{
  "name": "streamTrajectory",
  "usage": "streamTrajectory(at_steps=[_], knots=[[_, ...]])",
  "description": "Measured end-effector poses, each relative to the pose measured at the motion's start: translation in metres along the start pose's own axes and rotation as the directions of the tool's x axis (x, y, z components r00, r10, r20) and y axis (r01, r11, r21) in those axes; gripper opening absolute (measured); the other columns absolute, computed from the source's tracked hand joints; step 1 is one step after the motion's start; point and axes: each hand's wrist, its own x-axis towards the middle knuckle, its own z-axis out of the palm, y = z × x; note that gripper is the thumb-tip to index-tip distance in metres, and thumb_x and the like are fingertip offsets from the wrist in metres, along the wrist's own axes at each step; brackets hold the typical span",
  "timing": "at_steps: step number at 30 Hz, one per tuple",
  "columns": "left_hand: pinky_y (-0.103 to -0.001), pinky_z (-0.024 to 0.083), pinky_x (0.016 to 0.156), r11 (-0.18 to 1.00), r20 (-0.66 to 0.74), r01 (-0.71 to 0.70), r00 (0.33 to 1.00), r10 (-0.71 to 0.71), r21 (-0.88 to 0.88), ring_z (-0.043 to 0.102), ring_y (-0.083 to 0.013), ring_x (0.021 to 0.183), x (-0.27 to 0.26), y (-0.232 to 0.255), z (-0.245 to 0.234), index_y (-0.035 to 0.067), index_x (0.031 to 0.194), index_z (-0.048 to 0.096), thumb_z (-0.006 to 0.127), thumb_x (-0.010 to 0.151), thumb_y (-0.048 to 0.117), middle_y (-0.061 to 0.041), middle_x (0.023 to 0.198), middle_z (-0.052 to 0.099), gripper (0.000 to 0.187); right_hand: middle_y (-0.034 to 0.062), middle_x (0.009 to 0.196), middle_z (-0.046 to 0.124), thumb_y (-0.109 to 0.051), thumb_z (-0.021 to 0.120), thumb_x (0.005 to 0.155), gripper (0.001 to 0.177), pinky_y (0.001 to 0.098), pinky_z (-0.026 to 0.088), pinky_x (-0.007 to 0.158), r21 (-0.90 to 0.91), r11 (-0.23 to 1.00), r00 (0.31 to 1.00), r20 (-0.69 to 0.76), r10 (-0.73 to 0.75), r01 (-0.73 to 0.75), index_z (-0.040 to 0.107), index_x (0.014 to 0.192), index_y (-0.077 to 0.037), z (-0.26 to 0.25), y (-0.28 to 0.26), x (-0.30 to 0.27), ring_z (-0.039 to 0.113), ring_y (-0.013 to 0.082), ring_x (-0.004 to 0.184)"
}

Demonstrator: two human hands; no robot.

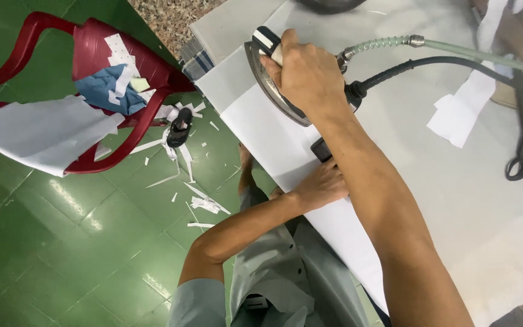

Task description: The person irons a long white fabric strip on a worktable using a steam iron. They repeatedly smooth and press the fabric, occasionally repositioning it and using a black rectangular object to hold the edge in place.

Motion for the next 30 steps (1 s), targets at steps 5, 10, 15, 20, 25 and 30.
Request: streamTrajectory(at_steps=[5, 10, 15, 20, 25, 30], knots=[[-0.035, 0.037, 0.092, 0.974, 0.196, 0.139, 0.975, -0.103, -0.18, 0.043, -0.0217, 0.101, 0.002, -0.015, -0.003, 0.011, 0.105, 0.036, 0.052, 0.082, -0.006, -0.003, 0.104, 0.042, 0.033, 0.0121, 0.061, 0.064, -0.051, 0.054, 0.11, 0.05, 0.0479, 0.049, 0.039, 0.005, 1.0, 1.0, -0.016, -0.016, 0.016, 0.052, 0.107, -0.002, 0.003, -0.004, 0.018, 0.063, 0.039, 0.048], [-0.037, 0.044, 0.096, 0.974, 0.141, -0.017, 0.989, 0.051, -0.227, 0.046, -0.0184, 0.078, 0.015, -0.046, -0.06, 0.014, 0.071, 0.037, 0.052, 0.074, -0.016, 0.002, 0.065, 0.037, 0.033, 0.0143, 0.067, 0.065, -0.058, 0.056, 0.108, 0.058, 0.0519, 0.05, 0.04, 0.054, 0.999, 0.992, 0.123, -0.005, -0.001, 0.053, 0.11, 0.0, -0.02, 0.013, 0.031, 0.064, 0.0427, 0.05], [-0.06, 0.018, 0.123, 0.985, 0.485, -0.149, 0.857, 0.172, -0.086, 0.035, -0.0325, 0.15, -0.001, -0.122, -0.085, 0.019, 0.154, 0.039, 0.06, 0.072, -0.018, -0.014, 0.16, 0.041, 0.092, 0.0155, 0.076, 0.07, -0.06, 0.06, 0.104, 0.056, 0.0566, 0.052, 0.05, 0.121, 0.991, 0.991, 0.126, 0.044, -0.059, 0.056, 0.109, -0.005, -0.033, 0.074, 0.008, 0.068, 0.0449, 0.071], [-0.065, 0.019, 0.117, 0.996, 0.63, -0.076, 0.776, 0.031, 0.044, 0.033, -0.0361, 0.148, 0.031, -0.183, -0.154, 0.016, 0.153, 0.044, 0.062, 0.076, -0.01, -0.014, 0.159, 0.04, 0.084, 0.0139, 0.073, 0.068, -0.059, 0.054, 0.105, 0.055, 0.0539, 0.048, 0.044, 0.204, 0.944, 0.965, 0.012, 0.262, -0.259, 0.055, 0.108, -0.004, -0.036, 0.129, -0.075, 0.064, 0.0425, 0.062], [-0.068, 0.026, 0.113, 0.991, 0.603, -0.044, 0.797, -0.04, 0.124, 0.032, -0.0337, 0.15, 0.045, -0.204, -0.167, 0.014, 0.151, 0.048, 0.074, 0.082, 0.013, -0.015, 0.16, 0.04, 0.074, 0.013, 0.08, 0.069, -0.06, 0.046, 0.106, 0.062, 0.0533, 0.05, 0.045, 0.17, 0.796, 0.813, 0.165, 0.558, -0.581, 0.049, 0.127, -0.002, -0.044, 0.137, -0.169, 0.066, 0.0423, 0.065], [-0.062, 0.018, 0.121, 0.975, 0.652, 0.102, 0.73, -0.207, 0.195, 0.03, -0.0322, 0.152, 0.062, -0.182, -0.179, 0.026, 0.16, 0.038, 0.067, 0.093, 0.026, -0.012, 0.164, 0.035, 0.073, 0.0231, 0.084, 0.071, -0.048, 0.061, 0.1, 0.044, 0.0498, 0.061, 0.061, 0.235, 0.725, 0.759, 0.112, 0.642, -0.648, 0.052, 0.11, -0.006, -0.058, 0.072, -0.25, 0.075, 0.0418, 0.073]])
